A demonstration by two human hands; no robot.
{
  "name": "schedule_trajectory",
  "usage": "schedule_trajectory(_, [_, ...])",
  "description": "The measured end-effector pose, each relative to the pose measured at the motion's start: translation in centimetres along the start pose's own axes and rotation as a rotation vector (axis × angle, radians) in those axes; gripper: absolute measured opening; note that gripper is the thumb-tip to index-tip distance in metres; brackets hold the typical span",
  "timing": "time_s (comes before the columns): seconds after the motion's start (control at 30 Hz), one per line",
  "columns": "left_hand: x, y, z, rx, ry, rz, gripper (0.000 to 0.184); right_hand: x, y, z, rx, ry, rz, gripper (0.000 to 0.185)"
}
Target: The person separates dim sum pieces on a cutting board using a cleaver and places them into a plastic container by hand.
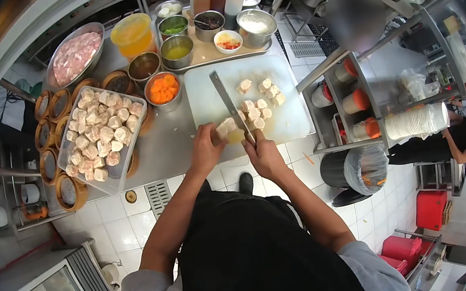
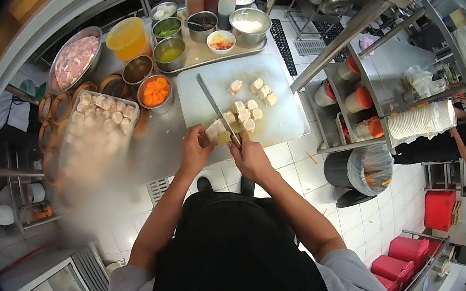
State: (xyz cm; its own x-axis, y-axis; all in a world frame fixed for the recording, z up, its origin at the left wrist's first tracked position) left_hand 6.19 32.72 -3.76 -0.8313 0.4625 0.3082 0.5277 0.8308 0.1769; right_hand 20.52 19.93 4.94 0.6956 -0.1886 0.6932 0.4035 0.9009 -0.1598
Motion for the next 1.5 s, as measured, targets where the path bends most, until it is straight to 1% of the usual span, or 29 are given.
schedule_trajectory(0.1, [0.4, -0.6, 0.5, 0.013, 0.002, 0.003, 0.053, 1.9, -1.1, 4.2, 0.091, 0.047, -0.071, 0.031])
schedule_trajectory(0.13, [0.6, -0.8, 0.6, 0.035, 0.001, 0.002, 0.054, 2.0, -1.3, 5.0, 0.124, 0.062, -0.102, 0.031])
schedule_trajectory(0.17, [0.8, -1.0, 0.7, 0.059, 0.001, 0.001, 0.055, 1.4, -1.3, 4.6, 0.108, 0.073, -0.105, 0.031])
schedule_trajectory(0.23, [0.9, -1.0, 0.7, 0.033, 0.012, -0.001, 0.054, -0.7, -0.9, 2.3, 0.077, 0.093, -0.111, 0.032])
schedule_trajectory(0.33, [0.1, -1.1, 1.2, 0.028, 0.007, 0.018, 0.053, -6.4, 0.3, -4.7, -0.021, -0.212, 0.064, 0.036])
schedule_trajectory(0.37, [0.0, -0.7, 1.4, 0.028, 0.005, 0.026, 0.054, -6.7, 0.5, -4.6, 0.014, -0.186, 0.019, 0.037])
schedule_trajectory(0.47, [-0.3, -0.2, 1.3, 0.021, 0.061, 0.047, 0.062, -5.2, 0.6, -4.1, 0.043, -0.083, -0.028, 0.029])
schedule_trajectory(0.57, [-0.1, 0.8, -3.7, -0.313, 0.351, -0.025, 0.07, -0.7, -0.9, -1.9, -0.069, 0.13, -0.032, 0.027])
schedule_trajectory(0.6, [-1.2, 1.2, -3.9, -0.322, 0.396, 0.034, 0.071, 0.7, -1.5, -1.7, -0.098, 0.192, -0.06, 0.025])
schedule_trajectory(0.67, [-3.4, 2.9, -4.0, -0.347, 0.488, 0.145, 0.071, 2.9, -2.1, -2.0, -0.209, 0.296, -0.062, 0.031])
schedule_trajectory(0.73, [-7.0, 4.7, -1.9, -0.325, 0.623, 0.215, 0.069, 3.6, -2.3, -4.4, -0.231, 0.405, -0.109, 0.028])
schedule_trajectory(0.77, [-7.9, 5.4, -0.7, -0.303, 0.706, 0.243, 0.069, 4.0, -2.4, -5.0, -0.276, 0.385, -0.108, 0.026])
schedule_trajectory(0.83, [-8.6, 6.3, -0.6, -0.277, 0.716, 0.282, 0.063, 3.9, -2.8, -6.0, -0.289, 0.518, -0.088, 0.02])
schedule_trajectory(0.87, [-8.2, 6.6, -0.4, -0.266, 0.716, 0.302, 0.06, 4.0, -3.2, -5.9, -0.288, 0.527, -0.094, 0.018])
schedule_trajectory(0.93, [-4.9, 7.0, -0.7, -0.151, 0.587, 0.218, 0.054, 3.9, -4.0, -6.1, -0.28, 0.617, -0.077, 0.019])
schedule_trajectory(0.97, [-3.3, 7.0, -1.2, -0.1, 0.522, 0.177, 0.052, 4.0, -4.5, -6.4, -0.253, 0.58, -0.075, 0.019])
schedule_trajectory(1.03, [3.6, 5.8, -4.9, -0.035, 0.428, -0.028, 0.045, 4.3, -4.9, -6.0, -0.225, 0.536, -0.058, 0.019])
schedule_trajectory(1.1, [11.6, 5.1, -8.3, -0.141, 0.474, -0.215, 0.04, 5.0, -5.5, -5.4, -0.21, 0.534, -0.022, 0.019])
schedule_trajectory(1.13, [15.7, 4.8, -8.2, -0.105, 0.506, -0.257, 0.045, 5.3, -5.5, -5.2, -0.217, 0.538, -0.014, 0.019])
schedule_trajectory(1.17, [19.7, 4.5, -8.4, -0.078, 0.499, -0.39, 0.046, 5.3, -5.4, -5.5, -0.208, 0.525, 0.006, 0.019])
schedule_trajectory(1.2, [24.0, 4.4, -7.2, -0.205, 0.641, -0.429, 0.048, 5.4, -5.3, -5.9, -0.199, 0.512, 0.022, 0.019])
schedule_trajectory(1.23, [27.4, 4.1, -5.6, -0.171, 0.618, -0.561, 0.049, 5.2, -5.1, -6.2, -0.227, 0.531, 0.022, 0.019])
schedule_trajectory(1.27, [30.0, 4.4, -4.9, -0.229, 0.845, -0.565, 0.051, 5.3, -4.9, -6.6, -0.262, 0.545, 0.009, 0.019])
schedule_trajectory(1.3, [31.3, 4.9, -4.9, -0.078, 0.823, -0.508, 0.05, 5.5, -4.7, -6.9, -0.237, 0.527, 0.0, 0.019])
schedule_trajectory(1.33, [29.9, 4.8, -9.3, -0.018, 0.982, -0.393, 0.049, 5.9, -4.5, -6.5, -0.205, 0.533, -0.025, 0.02])
schedule_trajectory(1.4, [26.6, 5.3, -10.4, -0.403, 1.082, -0.523, 0.043, 6.7, -4.3, -6.6, -0.194, 0.465, -0.041, 0.022])
schedule_trajectory(1.43, [23.2, 5.8, -12.5, -0.311, 0.918, -0.358, 0.042, 7.0, -4.5, -6.3, -0.205, 0.486, -0.047, 0.021])
schedule_trajectory(1.5, [14.6, 6.8, -12.1, -0.158, 0.575, -0.026, 0.048, 7.6, -5.0, -7.1, -0.218, 0.496, -0.061, 0.024])
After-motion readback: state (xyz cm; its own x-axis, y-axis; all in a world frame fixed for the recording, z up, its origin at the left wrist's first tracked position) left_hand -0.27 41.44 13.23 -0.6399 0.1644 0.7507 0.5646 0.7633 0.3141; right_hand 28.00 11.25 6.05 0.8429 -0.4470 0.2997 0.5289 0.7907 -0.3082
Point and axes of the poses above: each hand's wrist, its own y-axis towards the middle knuckle, its own x-axis out of the back of the hand, z = x × y, the point moved 6 cm from there along y, towards the middle knuckle, and after that the axes turned 7 degrees about -y, right-handed, at the moved point
